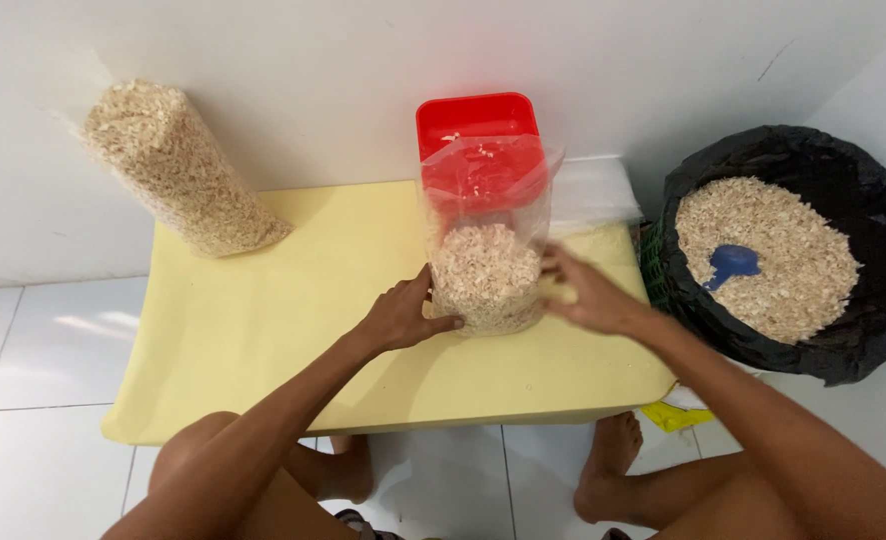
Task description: The person scoops grains from a large black bag using a blue scoop and pours them into a clear plastic bag held open with the left hand. The person repeatedly fills the bag and occasionally adjusts its contents.
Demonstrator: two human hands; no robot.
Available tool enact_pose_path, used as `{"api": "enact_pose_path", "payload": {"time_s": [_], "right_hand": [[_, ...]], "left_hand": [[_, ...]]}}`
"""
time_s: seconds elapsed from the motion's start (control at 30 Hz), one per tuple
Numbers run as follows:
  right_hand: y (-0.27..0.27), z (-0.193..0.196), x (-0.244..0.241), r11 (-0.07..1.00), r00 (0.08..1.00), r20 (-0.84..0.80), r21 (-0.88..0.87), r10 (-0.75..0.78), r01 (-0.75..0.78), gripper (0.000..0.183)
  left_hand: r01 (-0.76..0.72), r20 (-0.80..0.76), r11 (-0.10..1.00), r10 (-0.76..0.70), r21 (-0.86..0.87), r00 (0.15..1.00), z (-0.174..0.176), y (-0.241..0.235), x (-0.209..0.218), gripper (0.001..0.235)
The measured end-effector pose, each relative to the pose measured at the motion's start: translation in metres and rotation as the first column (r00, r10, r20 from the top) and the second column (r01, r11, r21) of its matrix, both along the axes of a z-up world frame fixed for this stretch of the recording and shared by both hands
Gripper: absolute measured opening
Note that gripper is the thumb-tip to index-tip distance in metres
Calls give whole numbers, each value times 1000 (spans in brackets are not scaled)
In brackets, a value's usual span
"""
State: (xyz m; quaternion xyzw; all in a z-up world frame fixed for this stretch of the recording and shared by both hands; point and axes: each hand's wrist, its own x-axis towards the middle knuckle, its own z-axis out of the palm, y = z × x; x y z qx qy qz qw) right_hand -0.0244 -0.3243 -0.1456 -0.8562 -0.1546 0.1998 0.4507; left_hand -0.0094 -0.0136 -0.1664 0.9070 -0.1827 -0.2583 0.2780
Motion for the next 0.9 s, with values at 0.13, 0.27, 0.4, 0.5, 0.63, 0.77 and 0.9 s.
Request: {"api": "enact_pose_path", "payload": {"time_s": [0.13, 0.27, 0.4, 0.5, 0.63, 0.77, 0.9], "right_hand": [[-14, 46, 34, 970, 772, 589, 166, -240, 175, 42], [18, 143, 50, 993, 589, 804, 16, -84, 120, 26], [53, 189, 77, 989, 726, 685, -138, 51, 60, 43], [76, 196, 92, 831, 908, 383, -551, 169, 77, 62], [86, 184, 101, 761, 942, 296, -645, 160, 73, 27], [78, 182, 104, 889, 839, 501, -456, 212, 47, 11], [78, 176, 115, 906, 829, 506, -423, 237, -1, 28]], "left_hand": [[4, 37, 1000, -3, -25, 999, 10, 0, -4, 72], [-12, 140, 995, 26, -102, 990, -37, 7, 4, 94], [3, 168, 994, 16, -113, 986, -39, 6, 7, 94], [34, 211, 986, 1, -164, 978, -42, 5, 8, 89], [46, 217, 987, -11, -156, 976, -42, 7, 10, 85], [60, 206, 987, -29, -148, 978, -47, 10, 12, 90], [56, 196, 988, -26, -147, 980, -44, 8, 12, 91]]}}
